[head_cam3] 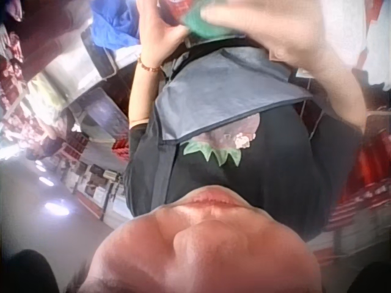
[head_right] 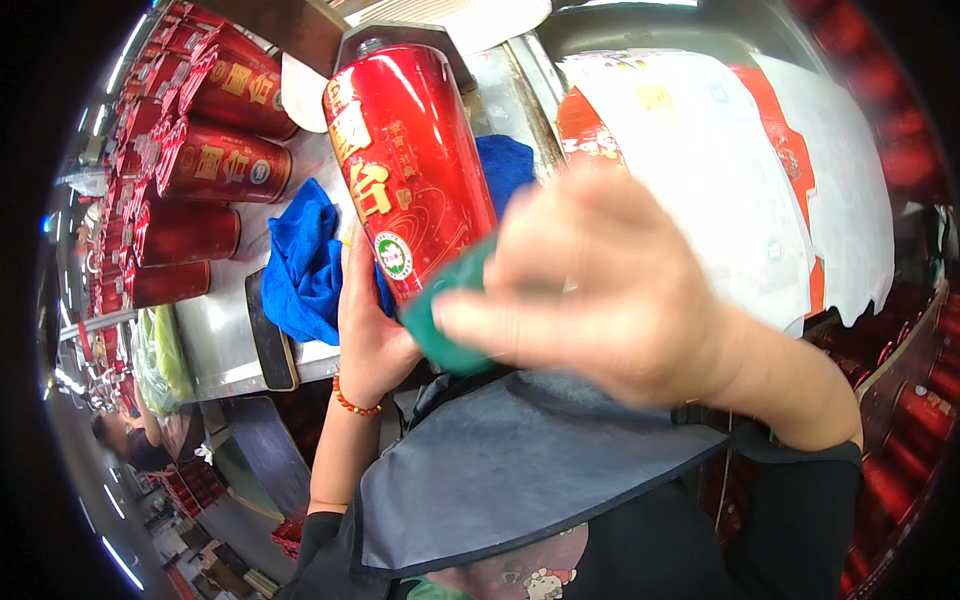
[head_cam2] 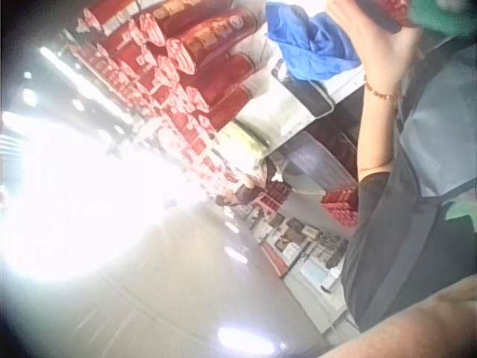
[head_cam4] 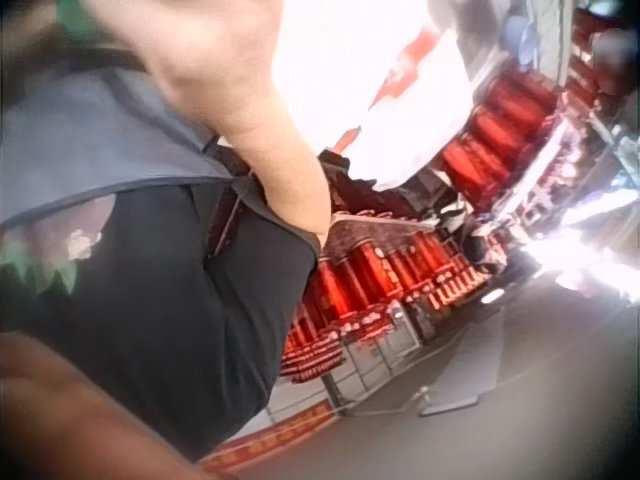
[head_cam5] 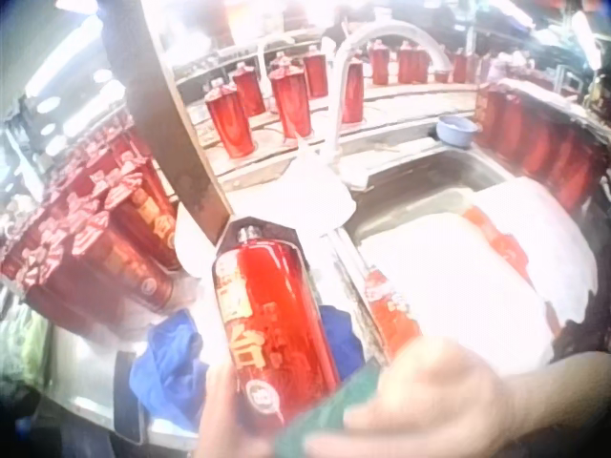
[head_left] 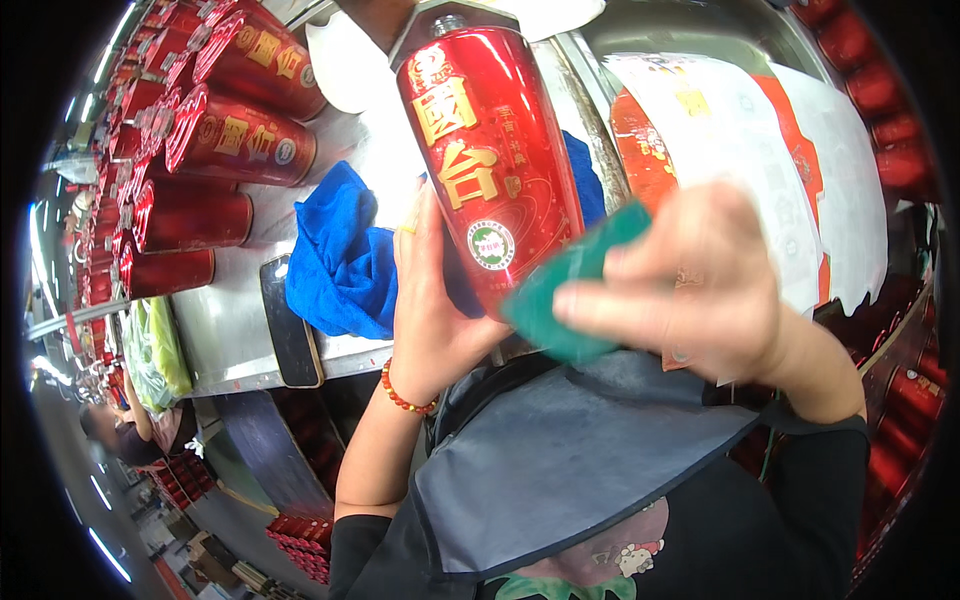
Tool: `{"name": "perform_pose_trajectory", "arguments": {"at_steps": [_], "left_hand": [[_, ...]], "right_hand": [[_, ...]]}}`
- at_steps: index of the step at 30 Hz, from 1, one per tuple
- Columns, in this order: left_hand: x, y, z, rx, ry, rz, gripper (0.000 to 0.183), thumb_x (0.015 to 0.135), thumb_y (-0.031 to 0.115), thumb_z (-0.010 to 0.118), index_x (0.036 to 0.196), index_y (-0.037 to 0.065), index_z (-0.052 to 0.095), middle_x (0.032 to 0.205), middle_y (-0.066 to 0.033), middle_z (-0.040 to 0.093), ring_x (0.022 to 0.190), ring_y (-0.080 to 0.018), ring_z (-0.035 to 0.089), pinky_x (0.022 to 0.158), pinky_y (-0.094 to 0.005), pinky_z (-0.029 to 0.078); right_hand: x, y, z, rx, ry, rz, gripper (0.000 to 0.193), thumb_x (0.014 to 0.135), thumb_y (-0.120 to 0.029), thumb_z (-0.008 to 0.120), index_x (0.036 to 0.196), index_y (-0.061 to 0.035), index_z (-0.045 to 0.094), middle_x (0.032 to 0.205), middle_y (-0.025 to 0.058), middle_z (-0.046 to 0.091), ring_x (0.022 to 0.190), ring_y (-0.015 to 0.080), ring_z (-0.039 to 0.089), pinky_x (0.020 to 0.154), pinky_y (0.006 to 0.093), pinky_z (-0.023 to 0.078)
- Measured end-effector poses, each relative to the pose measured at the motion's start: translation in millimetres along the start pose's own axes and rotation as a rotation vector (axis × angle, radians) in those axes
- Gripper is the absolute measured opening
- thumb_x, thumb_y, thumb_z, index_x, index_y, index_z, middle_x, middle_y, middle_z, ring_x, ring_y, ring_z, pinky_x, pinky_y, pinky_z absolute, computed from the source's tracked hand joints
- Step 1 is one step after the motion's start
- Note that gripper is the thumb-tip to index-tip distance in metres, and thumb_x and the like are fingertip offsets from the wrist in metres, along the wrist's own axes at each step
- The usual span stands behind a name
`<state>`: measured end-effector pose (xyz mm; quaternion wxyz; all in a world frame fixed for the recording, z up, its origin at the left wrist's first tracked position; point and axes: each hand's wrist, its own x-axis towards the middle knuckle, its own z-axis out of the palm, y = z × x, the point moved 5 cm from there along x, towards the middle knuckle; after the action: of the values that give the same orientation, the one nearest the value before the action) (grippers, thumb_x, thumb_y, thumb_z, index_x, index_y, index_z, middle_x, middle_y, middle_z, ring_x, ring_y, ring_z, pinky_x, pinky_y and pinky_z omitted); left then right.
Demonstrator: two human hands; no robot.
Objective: The person picks up a red cylindrical can and wipes its surface with a green sponge, then uses a blue cloth to dry it. The person repeats this process on multiple cans, rotating each can to clean all sides before placing it back on the counter.
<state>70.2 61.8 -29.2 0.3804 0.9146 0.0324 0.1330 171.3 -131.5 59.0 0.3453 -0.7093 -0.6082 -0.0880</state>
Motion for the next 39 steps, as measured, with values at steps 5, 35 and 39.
{"name": "perform_pose_trajectory", "arguments": {"at_steps": [5, 35, 39], "left_hand": [[6, 1, 1, 0.013, 0.021, 0.008, 0.121, 0.063, 0.035, 0.096, 0.155, -0.005, 0.028, 0.151, -0.0261, 0.041, 0.138, -0.0421, 0.040, 0.116, -0.0481, 0.029], [6, 30, -2, -0.164, 0.171, -0.083, 0.119, 0.062, 0.024, 0.097, 0.156, -0.004, 0.030, 0.156, -0.0253, 0.039, 0.144, -0.0408, 0.039, 0.119, -0.0439, 0.033], [3, 35, -6, -0.131, 0.174, -0.083, 0.113, 0.066, 0.022, 0.095, 0.157, -0.003, 0.031, 0.156, -0.0249, 0.038, 0.144, -0.0402, 0.040, 0.118, -0.0431, 0.034]], "right_hand": [[2, -13, -9, 0.089, -0.113, -0.026, 0.038, 0.062, -0.015, 0.076, 0.099, -0.0203, 0.081, 0.088, -0.0052, 0.058, 0.087, 0.0211, 0.048, 0.075, 0.0325, 0.042], [7, -23, -12, -0.223, -0.045, 0.105, 0.048, 0.062, -0.006, 0.079, 0.109, -0.0109, 0.079, 0.081, -0.0026, 0.057, 0.072, 0.0180, 0.051, 0.061, 0.0306, 0.041], [12, -30, -1, 0.024, -0.203, 0.083, 0.041, 0.061, -0.003, 0.082, 0.101, -0.0132, 0.080, 0.080, -0.0018, 0.055, 0.070, 0.0170, 0.050, 0.060, 0.0307, 0.040]]}}
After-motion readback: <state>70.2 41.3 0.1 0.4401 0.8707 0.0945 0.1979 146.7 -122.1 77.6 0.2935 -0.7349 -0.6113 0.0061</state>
